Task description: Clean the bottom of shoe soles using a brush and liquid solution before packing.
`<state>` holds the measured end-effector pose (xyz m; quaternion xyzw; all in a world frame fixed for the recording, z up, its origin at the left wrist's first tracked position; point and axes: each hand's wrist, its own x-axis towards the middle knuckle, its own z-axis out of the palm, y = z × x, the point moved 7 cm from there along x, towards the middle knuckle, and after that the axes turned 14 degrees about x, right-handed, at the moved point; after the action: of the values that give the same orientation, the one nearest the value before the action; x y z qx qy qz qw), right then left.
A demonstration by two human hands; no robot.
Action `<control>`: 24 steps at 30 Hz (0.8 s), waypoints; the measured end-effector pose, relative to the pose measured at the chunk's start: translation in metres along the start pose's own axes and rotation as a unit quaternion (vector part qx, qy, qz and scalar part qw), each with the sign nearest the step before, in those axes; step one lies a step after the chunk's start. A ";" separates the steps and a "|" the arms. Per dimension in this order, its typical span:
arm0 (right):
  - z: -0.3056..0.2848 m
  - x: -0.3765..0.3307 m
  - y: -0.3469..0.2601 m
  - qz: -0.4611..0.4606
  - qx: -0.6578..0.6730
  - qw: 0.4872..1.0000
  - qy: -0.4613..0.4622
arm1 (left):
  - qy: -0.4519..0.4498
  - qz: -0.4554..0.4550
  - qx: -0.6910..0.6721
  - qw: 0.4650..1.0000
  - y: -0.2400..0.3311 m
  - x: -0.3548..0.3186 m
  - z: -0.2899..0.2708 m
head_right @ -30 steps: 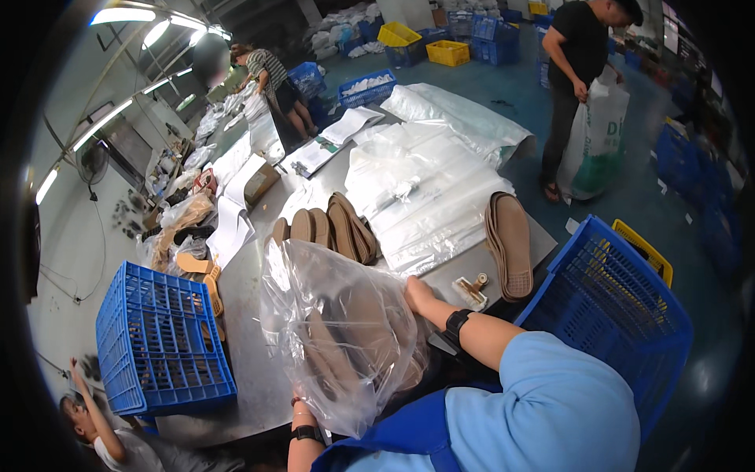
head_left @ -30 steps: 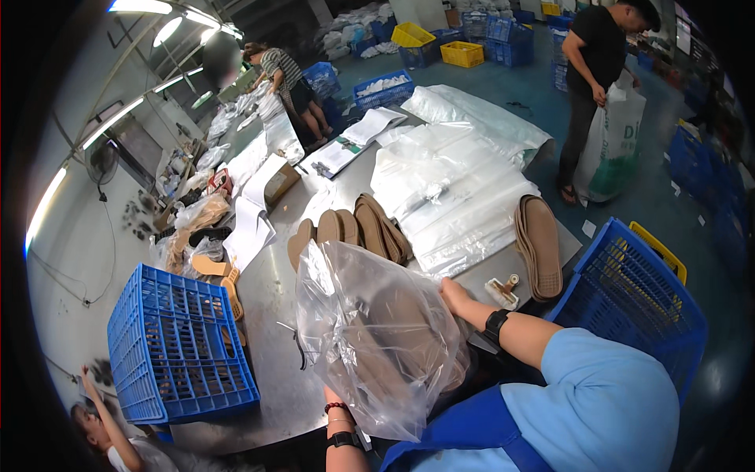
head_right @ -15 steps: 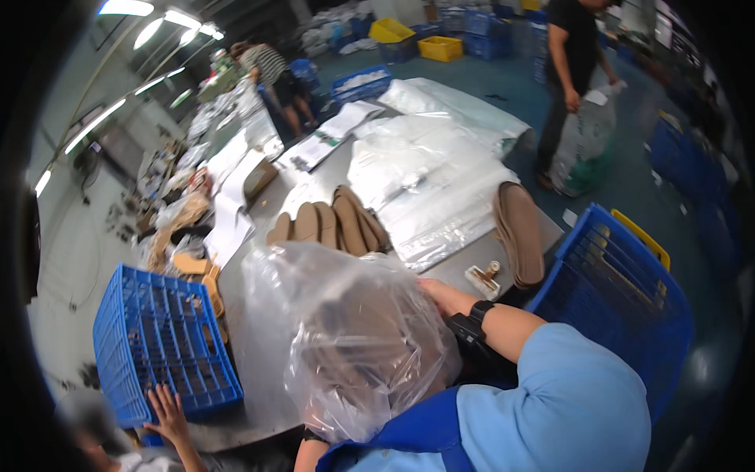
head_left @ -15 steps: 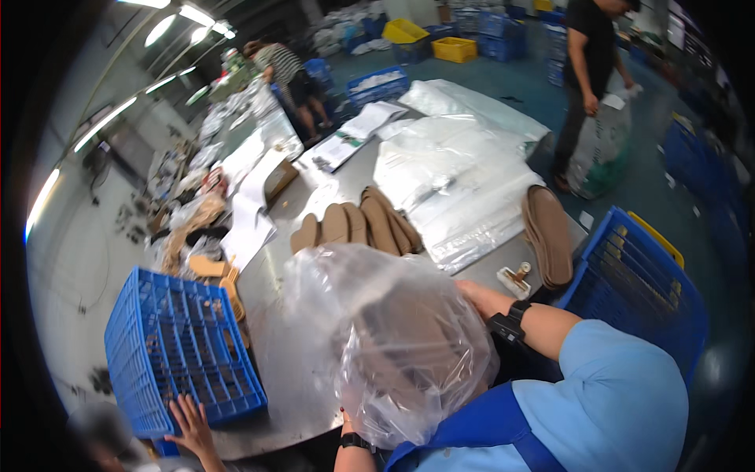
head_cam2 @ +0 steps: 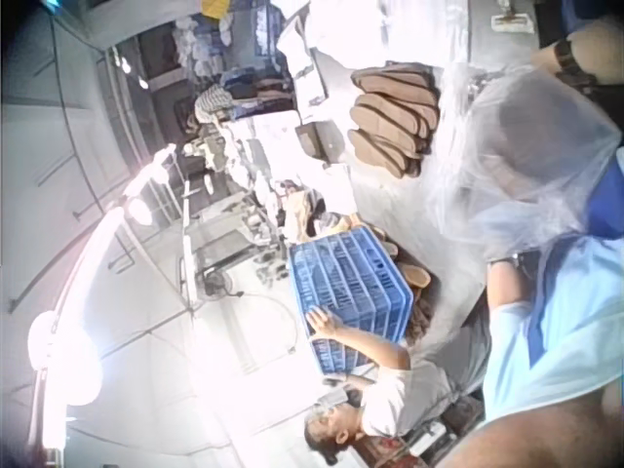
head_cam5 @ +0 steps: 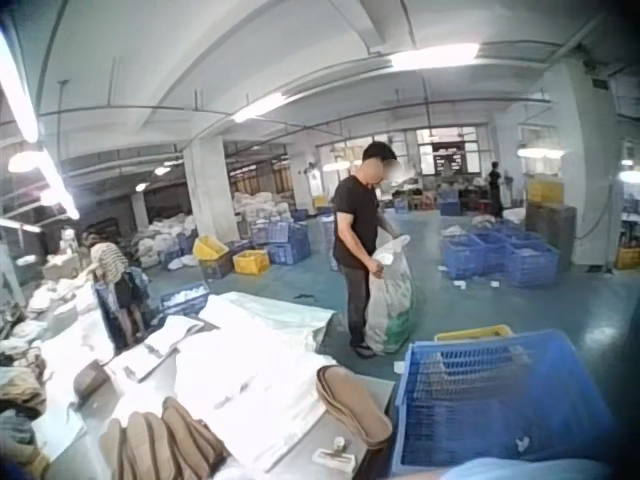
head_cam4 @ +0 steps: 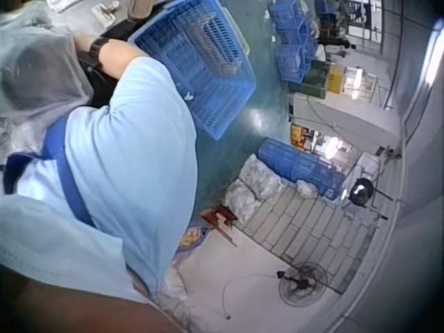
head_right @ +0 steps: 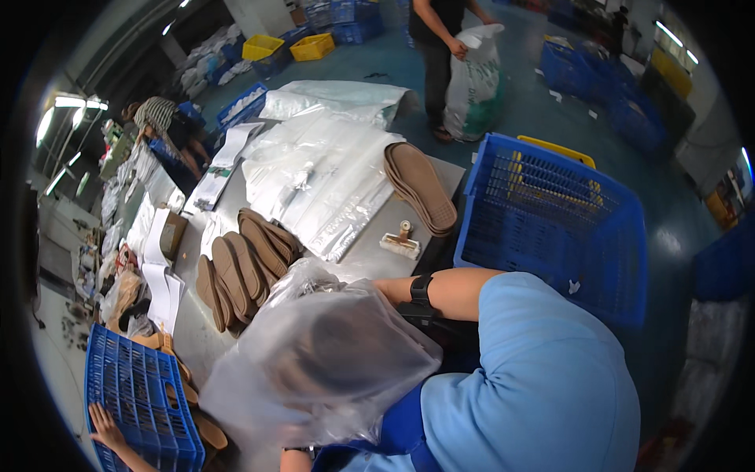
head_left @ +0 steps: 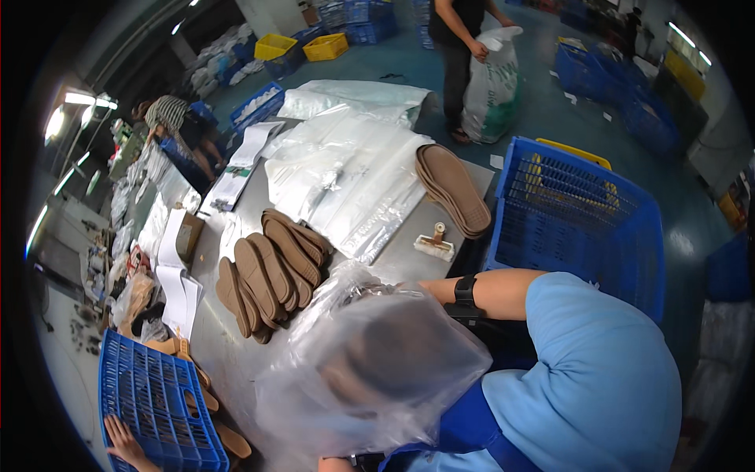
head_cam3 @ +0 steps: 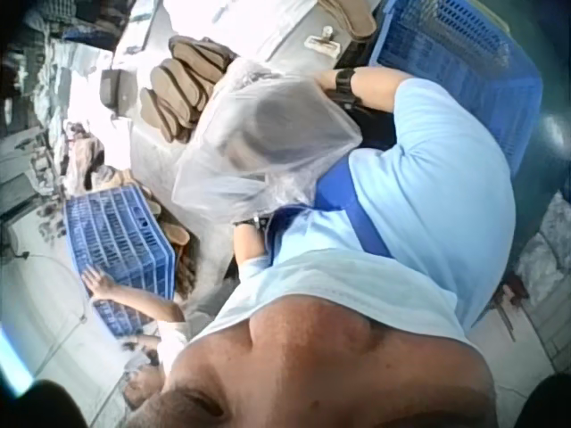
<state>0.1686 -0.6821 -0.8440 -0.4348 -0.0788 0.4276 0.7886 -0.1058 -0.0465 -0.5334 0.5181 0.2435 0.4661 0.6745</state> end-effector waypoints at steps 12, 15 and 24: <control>0.183 -0.022 -0.159 -0.251 -0.183 0.889 -0.336 | -0.495 -0.064 0.172 0.849 -0.149 -0.266 0.239; 0.200 -0.033 -0.136 -0.309 -0.372 0.788 -0.382 | -0.560 -0.006 0.276 0.781 -0.142 -0.261 0.245; 0.175 -0.054 0.011 -0.361 -0.541 0.692 -0.313 | -0.535 0.317 0.618 0.482 -0.270 -0.308 0.252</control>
<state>0.0416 -0.6112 -0.7327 -0.5650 -0.6902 0.1043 0.4399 0.0624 -0.4445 -0.7447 0.9927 -0.1198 0.0105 -0.0127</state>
